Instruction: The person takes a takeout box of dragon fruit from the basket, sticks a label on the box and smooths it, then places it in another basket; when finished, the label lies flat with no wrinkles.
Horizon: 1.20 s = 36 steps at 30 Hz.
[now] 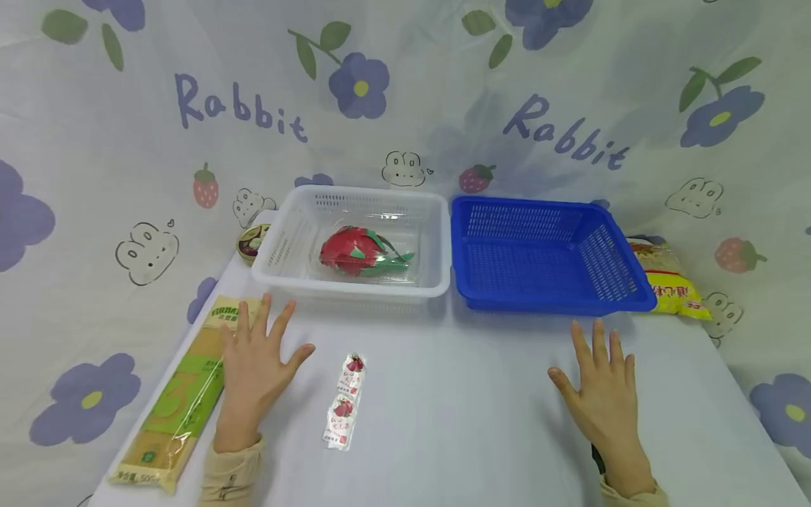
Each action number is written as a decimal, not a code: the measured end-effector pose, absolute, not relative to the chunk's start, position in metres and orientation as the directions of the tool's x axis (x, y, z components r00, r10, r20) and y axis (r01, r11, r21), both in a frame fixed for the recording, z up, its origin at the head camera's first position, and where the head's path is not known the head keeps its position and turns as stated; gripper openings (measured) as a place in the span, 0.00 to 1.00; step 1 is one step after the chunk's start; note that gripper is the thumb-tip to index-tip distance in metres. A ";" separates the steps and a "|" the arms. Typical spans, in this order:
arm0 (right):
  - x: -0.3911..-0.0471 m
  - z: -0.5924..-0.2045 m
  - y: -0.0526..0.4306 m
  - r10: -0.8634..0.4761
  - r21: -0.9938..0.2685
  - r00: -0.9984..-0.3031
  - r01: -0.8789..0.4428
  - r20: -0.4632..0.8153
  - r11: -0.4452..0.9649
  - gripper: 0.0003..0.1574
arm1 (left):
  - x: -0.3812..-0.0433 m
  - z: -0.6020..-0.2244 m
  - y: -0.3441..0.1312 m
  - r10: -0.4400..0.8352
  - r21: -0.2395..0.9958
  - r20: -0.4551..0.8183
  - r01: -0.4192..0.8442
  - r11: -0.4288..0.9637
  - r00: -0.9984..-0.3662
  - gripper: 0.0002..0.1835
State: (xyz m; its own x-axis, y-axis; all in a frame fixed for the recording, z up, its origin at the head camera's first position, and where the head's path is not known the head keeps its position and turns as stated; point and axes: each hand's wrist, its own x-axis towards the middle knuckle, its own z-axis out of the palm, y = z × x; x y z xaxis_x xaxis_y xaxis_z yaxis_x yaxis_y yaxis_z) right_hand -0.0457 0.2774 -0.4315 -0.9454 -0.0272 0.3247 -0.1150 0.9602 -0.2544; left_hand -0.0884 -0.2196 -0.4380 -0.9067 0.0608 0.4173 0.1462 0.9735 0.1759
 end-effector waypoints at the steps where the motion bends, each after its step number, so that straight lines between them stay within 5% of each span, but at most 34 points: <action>1: -0.046 -0.431 0.277 -0.023 -0.255 -0.946 -0.110 0.323 0.961 0.48 | -0.090 -0.435 -0.221 0.058 0.187 0.416 0.148 0.971 -0.908 0.47; 8: -0.047 -0.433 0.267 0.000 -0.294 -0.953 -0.094 0.303 0.951 0.48 | -0.105 -0.413 -0.222 0.065 0.237 0.381 0.166 0.957 -0.922 0.44; 18: -0.069 -0.427 0.225 -0.091 -0.367 -0.928 -0.231 0.361 0.901 0.46 | -0.146 -0.376 -0.208 0.099 0.432 0.139 0.150 0.889 -0.985 0.38; 27: -0.088 -0.416 0.171 -0.207 -0.428 -0.907 -0.362 0.367 0.828 0.45 | -0.181 -0.356 -0.193 0.079 0.454 -0.123 0.014 0.891 -0.989 0.46; 36: -0.105 -0.428 0.124 -0.264 -0.511 -0.926 -0.370 0.268 0.776 0.48 | -0.215 -0.361 -0.185 0.136 0.575 -0.163 0.018 0.818 -0.977 0.47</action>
